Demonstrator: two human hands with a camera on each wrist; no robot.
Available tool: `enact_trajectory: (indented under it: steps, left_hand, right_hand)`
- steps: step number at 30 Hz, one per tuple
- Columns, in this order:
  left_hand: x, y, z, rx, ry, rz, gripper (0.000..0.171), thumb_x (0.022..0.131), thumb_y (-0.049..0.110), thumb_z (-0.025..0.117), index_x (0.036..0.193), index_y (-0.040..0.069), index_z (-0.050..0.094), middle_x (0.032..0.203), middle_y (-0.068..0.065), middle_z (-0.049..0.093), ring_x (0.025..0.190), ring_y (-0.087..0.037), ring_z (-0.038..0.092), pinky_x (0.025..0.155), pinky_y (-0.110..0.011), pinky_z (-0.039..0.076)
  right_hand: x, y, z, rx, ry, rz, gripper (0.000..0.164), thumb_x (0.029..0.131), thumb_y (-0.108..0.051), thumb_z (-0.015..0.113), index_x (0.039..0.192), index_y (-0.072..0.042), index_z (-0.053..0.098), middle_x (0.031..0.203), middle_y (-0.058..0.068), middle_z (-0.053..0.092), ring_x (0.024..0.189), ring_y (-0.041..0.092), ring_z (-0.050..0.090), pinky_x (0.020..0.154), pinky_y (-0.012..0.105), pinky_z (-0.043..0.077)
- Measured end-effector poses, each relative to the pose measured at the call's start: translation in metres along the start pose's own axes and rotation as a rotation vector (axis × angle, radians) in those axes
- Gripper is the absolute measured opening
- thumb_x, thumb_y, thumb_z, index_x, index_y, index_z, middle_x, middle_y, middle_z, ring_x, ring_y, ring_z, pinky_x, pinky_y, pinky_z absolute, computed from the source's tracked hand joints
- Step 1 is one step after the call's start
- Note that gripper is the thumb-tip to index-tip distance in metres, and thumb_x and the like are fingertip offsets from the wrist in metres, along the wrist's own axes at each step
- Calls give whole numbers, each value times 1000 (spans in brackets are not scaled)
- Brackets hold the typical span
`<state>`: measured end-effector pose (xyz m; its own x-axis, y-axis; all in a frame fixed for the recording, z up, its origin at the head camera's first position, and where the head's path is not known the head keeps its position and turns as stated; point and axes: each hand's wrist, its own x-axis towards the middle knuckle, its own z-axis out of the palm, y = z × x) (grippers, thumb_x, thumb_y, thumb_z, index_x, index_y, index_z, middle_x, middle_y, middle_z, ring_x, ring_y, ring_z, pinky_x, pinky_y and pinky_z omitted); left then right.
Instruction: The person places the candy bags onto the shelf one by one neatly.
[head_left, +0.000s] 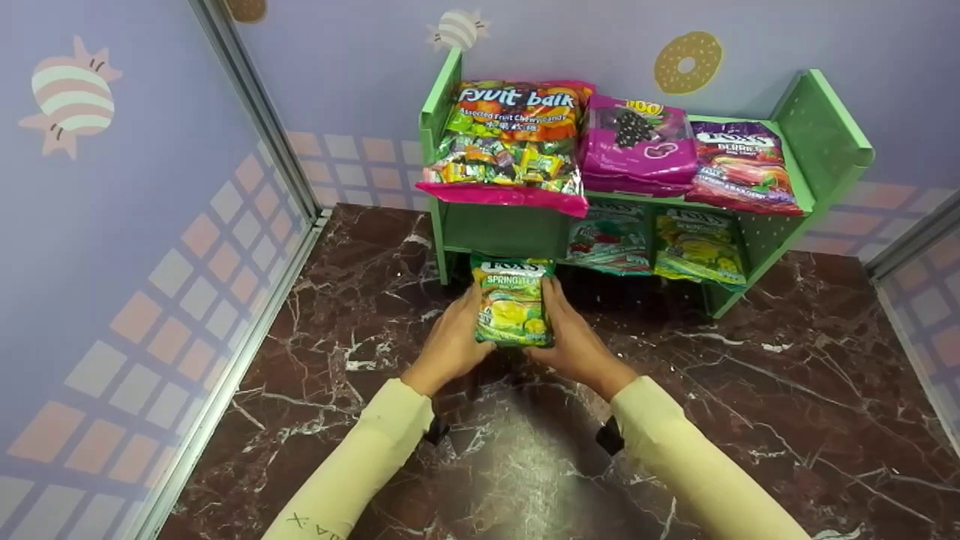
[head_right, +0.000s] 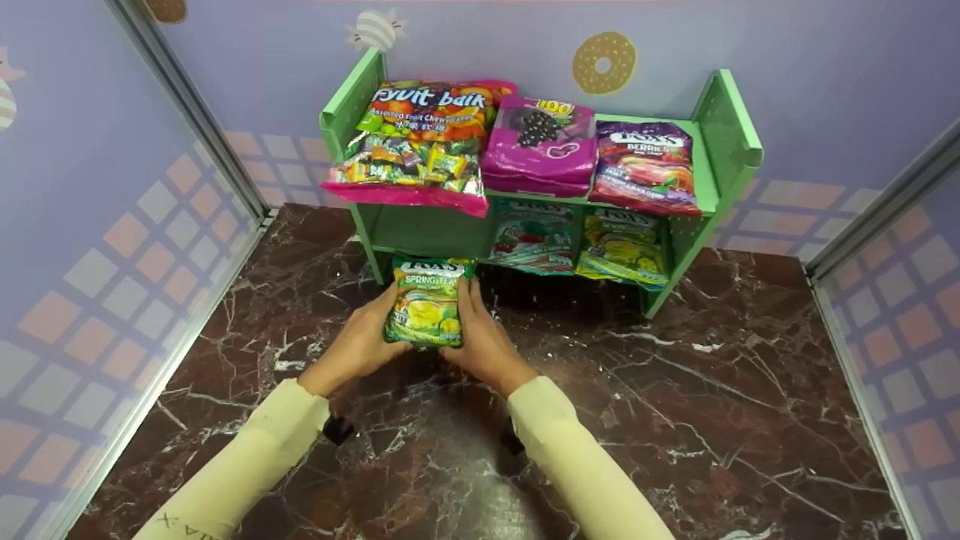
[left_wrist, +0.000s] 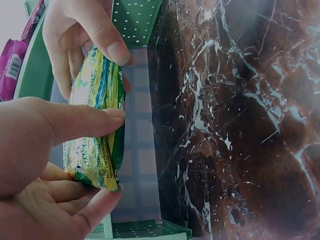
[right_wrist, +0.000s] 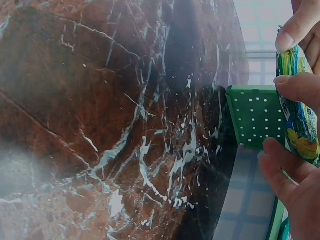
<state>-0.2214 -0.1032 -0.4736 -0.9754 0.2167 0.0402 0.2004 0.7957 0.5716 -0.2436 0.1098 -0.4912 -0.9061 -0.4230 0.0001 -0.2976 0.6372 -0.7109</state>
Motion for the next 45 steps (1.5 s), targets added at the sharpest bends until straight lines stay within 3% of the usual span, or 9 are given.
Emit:
enact_trajectory:
  steps: [16,31,40,45]
  left_hand:
    - [22,5,-8,11,-9,-18,94,83,14,77,154,2,17,159,-16,26,140,-34,36,111,-46,40]
    - [35,2,-15,13,-22,4,87,84,13,75,153,1,22,150,-16,41,134,-35,45,103,-48,46]
    - [42,2,-16,17,-56,-25,80,90,15,68,154,6,21,154,-15,35,137,-36,40,108,-50,41]
    - [45,3,-17,25,-64,-34,76,93,14,65,154,5,20,156,-15,32,138,-35,39,111,-49,39]
  right_hand:
    - [18,-2,-9,-20,6,36,113,81,-18,78,156,-17,-6,163,15,-5,146,37,22,110,49,40]
    - [32,-8,-15,5,-12,73,109,82,-19,75,156,-15,-5,163,15,-7,149,36,15,113,49,37]
    - [41,-7,-16,20,7,72,105,83,-15,75,156,-11,0,163,16,-4,148,35,16,113,48,37]
    - [43,-8,-17,29,26,82,98,84,-15,75,157,-15,8,163,15,0,148,36,18,113,48,37]
